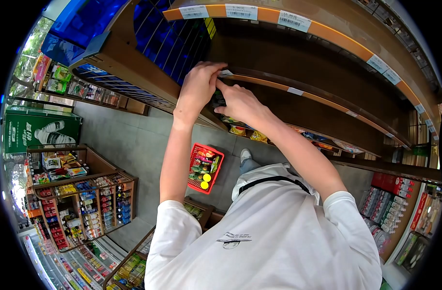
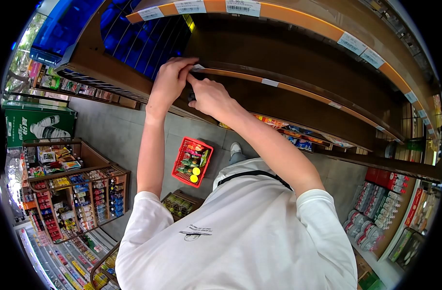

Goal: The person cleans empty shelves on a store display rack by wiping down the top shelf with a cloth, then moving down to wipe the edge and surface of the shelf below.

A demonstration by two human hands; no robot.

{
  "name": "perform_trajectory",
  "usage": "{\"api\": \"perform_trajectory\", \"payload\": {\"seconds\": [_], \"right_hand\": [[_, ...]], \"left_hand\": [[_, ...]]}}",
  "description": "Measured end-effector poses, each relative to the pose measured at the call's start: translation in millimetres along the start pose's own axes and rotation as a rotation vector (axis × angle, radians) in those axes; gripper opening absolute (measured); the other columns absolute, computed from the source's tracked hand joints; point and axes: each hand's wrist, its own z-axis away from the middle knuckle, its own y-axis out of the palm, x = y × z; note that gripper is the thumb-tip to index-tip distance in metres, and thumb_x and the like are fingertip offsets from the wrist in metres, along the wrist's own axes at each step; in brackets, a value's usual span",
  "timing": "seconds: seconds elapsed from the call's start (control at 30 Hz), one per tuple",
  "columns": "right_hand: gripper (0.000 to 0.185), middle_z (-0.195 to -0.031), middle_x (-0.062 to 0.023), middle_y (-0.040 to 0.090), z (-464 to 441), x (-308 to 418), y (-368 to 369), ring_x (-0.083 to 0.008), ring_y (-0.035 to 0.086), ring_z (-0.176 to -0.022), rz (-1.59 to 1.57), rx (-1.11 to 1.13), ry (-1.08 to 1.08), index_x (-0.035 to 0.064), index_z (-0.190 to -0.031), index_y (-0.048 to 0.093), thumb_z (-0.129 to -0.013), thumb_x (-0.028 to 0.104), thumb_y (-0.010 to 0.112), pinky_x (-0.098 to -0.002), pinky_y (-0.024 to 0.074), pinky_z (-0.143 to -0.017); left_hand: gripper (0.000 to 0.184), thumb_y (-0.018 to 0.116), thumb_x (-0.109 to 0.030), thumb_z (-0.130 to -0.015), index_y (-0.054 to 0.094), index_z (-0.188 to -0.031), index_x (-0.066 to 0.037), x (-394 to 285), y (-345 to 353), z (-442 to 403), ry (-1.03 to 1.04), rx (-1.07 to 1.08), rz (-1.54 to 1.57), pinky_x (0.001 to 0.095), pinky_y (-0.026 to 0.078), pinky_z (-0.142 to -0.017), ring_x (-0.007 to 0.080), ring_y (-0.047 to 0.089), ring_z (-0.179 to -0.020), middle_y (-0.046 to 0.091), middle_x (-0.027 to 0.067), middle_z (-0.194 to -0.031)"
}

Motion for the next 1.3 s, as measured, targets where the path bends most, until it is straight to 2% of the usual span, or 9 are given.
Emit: {"api": "perform_trajectory", "payload": {"seconds": [0.1,0.2,0.27,0.4,0.47,0.8,1.0,1.17,1.3], "right_hand": [[0.071,-0.105,-0.0250,0.070,0.7,0.2,-1.0,-0.0421,0.068,-0.102,-0.013,-0.004,-0.005,0.0047,-0.139,0.045,-0.080,0.018,0.082,-0.0509,0.0553,-0.087],[0.069,-0.105,-0.0250,0.070,0.5,-0.3,-1.2,-0.0421,0.068,-0.102,-0.008,0.008,0.000,0.0036,-0.137,0.046,-0.080,0.018,0.083,-0.0509,0.0553,-0.087],[0.066,-0.103,-0.0308,0.067,-0.3,-2.1,-0.1,-0.0458,0.064,-0.102,-0.023,0.033,-0.004,-0.0013,-0.133,0.047,-0.082,0.024,0.081,-0.0522,0.0515,-0.091],[0.063,-0.104,-0.0309,0.067,0.8,-1.4,0.1,-0.0461,0.064,-0.103,-0.021,0.028,0.005,-0.0018,-0.129,0.049,-0.081,0.024,0.081,-0.0525,0.0520,-0.091],[0.065,-0.101,-0.0246,0.071,0.4,-1.7,2.0,-0.0426,0.068,-0.098,0.000,-0.027,-0.015,0.0016,-0.133,0.049,-0.079,0.018,0.083,-0.0510,0.0563,-0.083],[0.061,-0.102,-0.0290,0.068,-1.1,-7.2,5.1,-0.0458,0.065,-0.100,-0.023,-0.008,-0.039,-0.0008,-0.127,0.050,-0.080,0.023,0.081,-0.0534,0.0537,-0.088],[0.067,-0.098,-0.0297,0.069,0.4,-9.0,10.9,-0.0455,0.067,-0.096,0.014,-0.039,-0.042,0.0020,-0.133,0.046,-0.080,0.025,0.081,-0.0538,0.0553,-0.084],[0.075,-0.096,-0.0277,0.070,9.6,-24.3,11.5,-0.0457,0.068,-0.090,0.075,0.028,-0.051,0.0054,-0.144,0.036,-0.084,0.022,0.078,-0.0523,0.0563,-0.078],[0.069,-0.100,-0.0234,0.069,55.5,-46.6,9.1,-0.0427,0.068,-0.091,-0.045,-0.058,-0.120,0.0113,-0.146,0.042,-0.086,0.021,0.076,-0.0501,0.0553,-0.078]], "left_hand": [[0.019,0.062,0.001,-0.090,0.074,-0.105,0.000,-2.9,0.0,-0.3,-0.079,-0.057,0.102,0.0404,0.053,-0.087,0.0355,0.067,-0.099,0.073,0.0172,-0.100],[0.019,0.062,0.002,-0.089,0.074,-0.104,0.000,-1.8,-2.2,-1.2,-0.052,0.027,0.044,0.0402,0.053,-0.087,0.0345,0.066,-0.101,0.073,0.0164,-0.103],[0.021,0.061,0.003,-0.088,0.075,-0.103,-0.001,-2.9,-2.8,-2.4,-0.012,0.073,-0.004,0.0406,0.053,-0.087,0.0340,0.066,-0.101,0.073,0.0147,-0.105],[0.025,0.059,0.007,-0.084,0.076,-0.101,-0.002,-2.3,1.8,-1.2,0.046,0.054,-0.050,0.0418,0.053,-0.087,0.0346,0.066,-0.100,0.073,0.0126,-0.105],[0.031,0.056,0.008,-0.082,0.077,-0.100,-0.004,-3.9,1.5,0.4,0.061,0.055,-0.070,0.0418,0.051,-0.089,0.0329,0.064,-0.103,0.073,0.0108,-0.107],[0.034,0.057,0.004,-0.079,0.077,-0.104,-0.008,-7.7,5.9,10.3,0.007,0.093,-0.153,0.0406,0.042,-0.094,0.0264,0.059,-0.114,0.070,0.0067,-0.112],[0.037,0.052,0.008,-0.081,0.076,-0.106,-0.008,-8.7,8.0,13.8,-0.029,0.051,-0.078,0.0417,0.041,-0.095,0.0312,0.060,-0.113,0.070,0.0112,-0.111],[0.037,0.051,0.010,-0.081,0.076,-0.102,-0.006,-7.0,8.4,11.4,0.004,0.021,-0.053,0.0440,0.048,-0.091,0.0344,0.064,-0.104,0.070,0.0126,-0.104],[0.036,0.056,0.008,-0.079,0.072,-0.108,-0.007,-12.5,9.3,16.0,0.019,0.009,-0.165,0.0484,0.042,-0.097,0.0303,0.060,-0.111,0.068,0.0112,-0.108]]}}
